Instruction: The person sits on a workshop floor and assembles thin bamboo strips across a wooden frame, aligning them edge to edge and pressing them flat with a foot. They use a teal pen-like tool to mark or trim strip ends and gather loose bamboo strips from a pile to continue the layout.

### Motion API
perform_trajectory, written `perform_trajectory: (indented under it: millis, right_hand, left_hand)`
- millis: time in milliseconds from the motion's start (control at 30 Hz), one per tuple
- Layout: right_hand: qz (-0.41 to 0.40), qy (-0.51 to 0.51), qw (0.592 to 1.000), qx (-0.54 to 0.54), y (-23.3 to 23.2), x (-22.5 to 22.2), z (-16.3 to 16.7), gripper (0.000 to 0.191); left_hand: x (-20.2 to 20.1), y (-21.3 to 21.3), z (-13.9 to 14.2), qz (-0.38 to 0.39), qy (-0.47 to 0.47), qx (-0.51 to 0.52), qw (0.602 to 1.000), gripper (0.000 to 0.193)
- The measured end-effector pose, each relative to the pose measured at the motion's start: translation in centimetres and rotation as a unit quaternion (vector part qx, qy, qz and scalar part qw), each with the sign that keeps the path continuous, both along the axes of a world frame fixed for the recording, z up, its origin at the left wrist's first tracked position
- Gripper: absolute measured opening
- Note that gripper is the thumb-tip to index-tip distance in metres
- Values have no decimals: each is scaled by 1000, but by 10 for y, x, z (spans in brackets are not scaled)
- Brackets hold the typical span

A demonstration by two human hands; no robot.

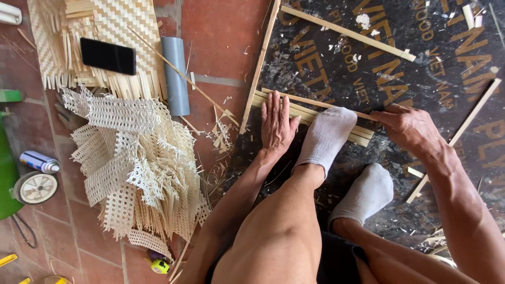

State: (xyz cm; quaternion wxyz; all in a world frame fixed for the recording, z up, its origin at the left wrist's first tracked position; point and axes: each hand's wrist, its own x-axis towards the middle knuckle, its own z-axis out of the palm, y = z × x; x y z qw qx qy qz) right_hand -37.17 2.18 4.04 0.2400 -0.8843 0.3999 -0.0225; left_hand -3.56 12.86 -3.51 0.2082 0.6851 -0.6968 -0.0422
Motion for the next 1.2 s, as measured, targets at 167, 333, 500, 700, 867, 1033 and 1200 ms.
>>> perform_trajectory:
  millis: [167, 333, 500, 700, 867, 1033, 1200]
  right_hand:
    - [14, 15, 1000, 18, 0, 23, 1, 46]
    - [-47, -34, 998, -26, 21, 22, 15, 31]
    - [-133, -133, 982, -21, 50, 16, 16, 13]
    - [-129, -126, 983, -35, 59, 18, 11, 8]
    - [-161, -168, 965, -118, 33, -30, 6, 6]
    - [-352, 32, 906, -234, -48, -154, 1, 22]
    - [-392, 179, 891, -146, -86, -173, 1, 9]
  left_hand:
    - [2, 1, 1, -4, -4, -4, 1000, 69]
    - [-3, 7, 7, 3, 20, 13, 1000, 76]
    - [-5, 15, 11, -1, 24, 18, 1000, 78]
    - [-4, 18, 12, -2, 45, 15, 999, 78]
    - [-10, 20, 22, -10, 34, 31, 999, 75]
    - [-16, 21, 32, -8, 33, 52, 998, 71]
    - [-20, 13, 28, -19, 27, 48, 998, 69]
